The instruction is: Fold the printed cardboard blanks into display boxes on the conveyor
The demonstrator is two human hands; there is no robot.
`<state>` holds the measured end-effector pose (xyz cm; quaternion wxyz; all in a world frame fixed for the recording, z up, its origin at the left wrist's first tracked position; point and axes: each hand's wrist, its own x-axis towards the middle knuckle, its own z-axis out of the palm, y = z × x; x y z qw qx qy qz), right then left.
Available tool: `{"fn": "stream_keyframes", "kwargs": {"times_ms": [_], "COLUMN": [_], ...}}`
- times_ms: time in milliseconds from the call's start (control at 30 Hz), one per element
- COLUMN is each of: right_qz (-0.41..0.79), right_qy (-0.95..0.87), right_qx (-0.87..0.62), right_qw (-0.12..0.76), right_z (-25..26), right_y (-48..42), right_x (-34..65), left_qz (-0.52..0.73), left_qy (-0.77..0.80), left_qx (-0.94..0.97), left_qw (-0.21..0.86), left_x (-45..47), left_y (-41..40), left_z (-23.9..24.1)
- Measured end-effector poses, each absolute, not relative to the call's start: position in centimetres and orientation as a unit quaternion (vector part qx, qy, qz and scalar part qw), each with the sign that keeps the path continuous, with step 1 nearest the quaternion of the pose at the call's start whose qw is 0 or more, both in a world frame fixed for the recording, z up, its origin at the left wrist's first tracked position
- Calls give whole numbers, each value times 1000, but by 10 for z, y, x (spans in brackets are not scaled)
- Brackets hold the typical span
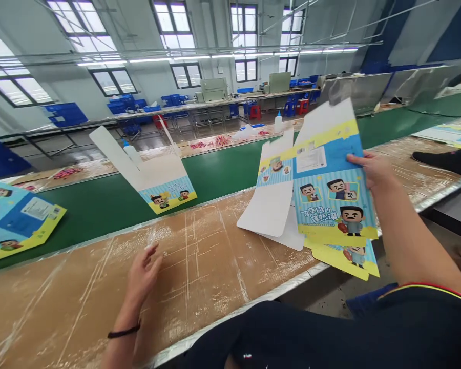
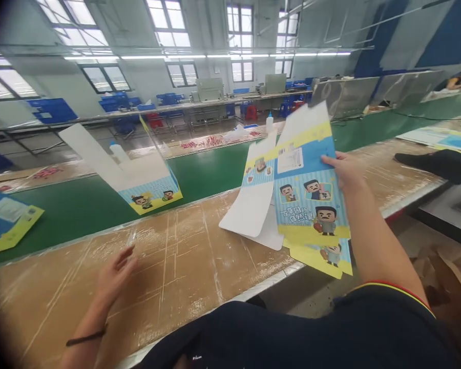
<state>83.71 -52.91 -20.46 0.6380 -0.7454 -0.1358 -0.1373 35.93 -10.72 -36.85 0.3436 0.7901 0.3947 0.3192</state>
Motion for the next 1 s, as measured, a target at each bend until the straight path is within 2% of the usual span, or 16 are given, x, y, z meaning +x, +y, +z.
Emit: {"fn": "stream_keyframes", "kwargs": {"times_ms": [100, 167, 267, 367, 467, 633, 733, 867, 1000], "right_qz": [-184, -250, -310, -351, -378, -322, -270, -110, -65], "right_qy": [-221, -309, -380, -456, -579, -718, -738, -735, -732], "right_qx": [-645, -580, -589, -635, -568, -477, -468, -552, -577], "right_qw": [708, 711, 642, 515, 446, 391, 405, 378, 356], "right_z": [-165, -145, -132, -140, -162, -208, -231, -250, -261], "right_y": [-510, -495, -469, -443, -422, -400, -391, -385, -380], "right_x": [819, 800, 762, 720, 688, 667, 664, 659, 651], "left_qz": [382, 430, 491, 513, 542, 637, 677, 661, 616], "left_qy": [377, 338, 261, 223, 198, 135, 125, 133, 136], "left_qx": [758, 740, 703, 651, 580, 440, 392, 406, 459], "left_qw": [371, 390, 444, 513, 576, 618, 610, 617, 625], "left_x": [379, 396, 428, 461, 481, 476, 460, 435, 420], "left_y": [-102, -98, -88, -70, -52, -43, -44, -43, -45], "left_z": [-328, -298, -254, -217, -193, -200, -219, -238, -242]}}
